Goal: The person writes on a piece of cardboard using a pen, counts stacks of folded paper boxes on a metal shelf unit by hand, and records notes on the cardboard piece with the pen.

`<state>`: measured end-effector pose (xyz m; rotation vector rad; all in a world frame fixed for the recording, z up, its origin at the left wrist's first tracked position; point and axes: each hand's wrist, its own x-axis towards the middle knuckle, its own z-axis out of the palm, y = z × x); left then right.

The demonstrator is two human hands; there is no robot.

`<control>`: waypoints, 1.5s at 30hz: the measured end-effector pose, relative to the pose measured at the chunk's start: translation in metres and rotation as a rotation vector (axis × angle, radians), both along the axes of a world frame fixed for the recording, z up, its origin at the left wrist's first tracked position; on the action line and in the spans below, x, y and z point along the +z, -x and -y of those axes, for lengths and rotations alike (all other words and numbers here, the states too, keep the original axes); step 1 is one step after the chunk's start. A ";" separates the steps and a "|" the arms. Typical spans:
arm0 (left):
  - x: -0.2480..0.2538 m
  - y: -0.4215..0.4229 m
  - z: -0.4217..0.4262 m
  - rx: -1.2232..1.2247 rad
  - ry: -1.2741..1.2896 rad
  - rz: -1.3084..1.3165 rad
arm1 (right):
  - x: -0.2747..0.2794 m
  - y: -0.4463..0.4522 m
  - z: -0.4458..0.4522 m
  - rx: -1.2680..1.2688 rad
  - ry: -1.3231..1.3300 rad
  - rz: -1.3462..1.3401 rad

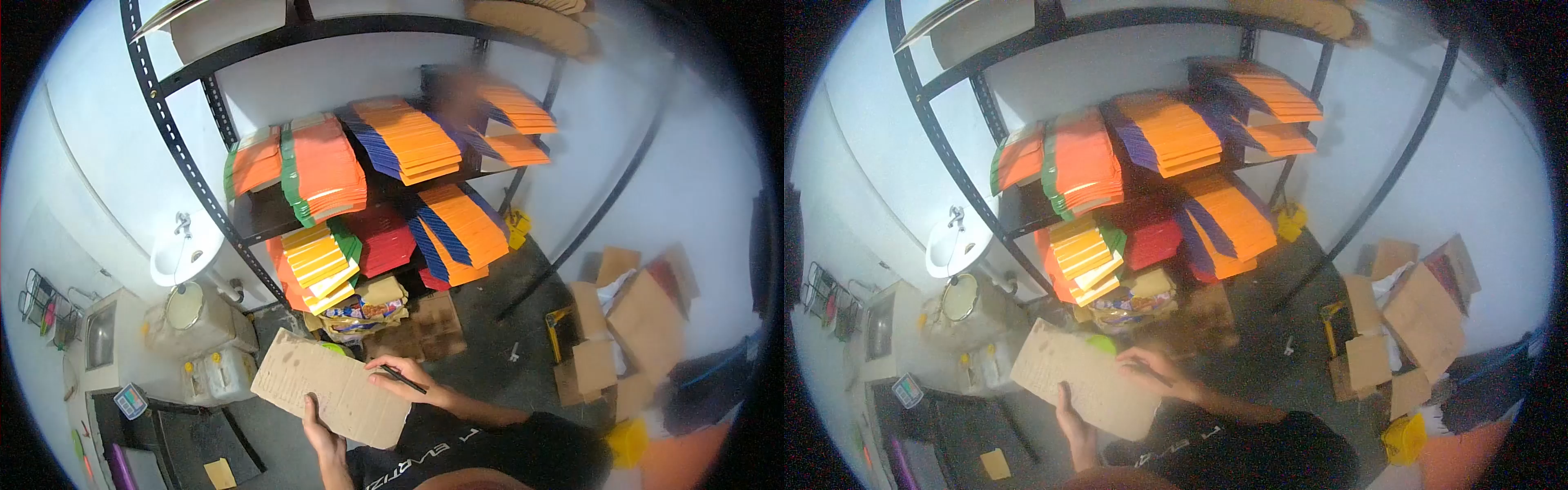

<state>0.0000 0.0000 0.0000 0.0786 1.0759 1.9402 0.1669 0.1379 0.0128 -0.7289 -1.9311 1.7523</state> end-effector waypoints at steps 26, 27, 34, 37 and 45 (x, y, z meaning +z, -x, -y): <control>0.028 0.011 -0.005 -0.013 0.017 -0.027 | -0.007 -0.003 0.004 -0.128 0.002 -0.009; 0.033 0.012 -0.001 0.009 0.059 -0.030 | 0.005 -0.003 0.008 -0.131 0.018 0.046; 0.072 0.029 0.024 0.109 -0.072 -0.172 | 0.036 0.006 0.012 -0.049 -0.135 0.047; 0.073 0.034 0.027 0.117 -0.332 0.054 | 0.045 0.006 0.006 0.019 -0.144 0.030; 0.080 0.029 0.036 0.257 -0.179 -0.026 | 0.083 0.029 -0.024 0.104 -0.069 -0.005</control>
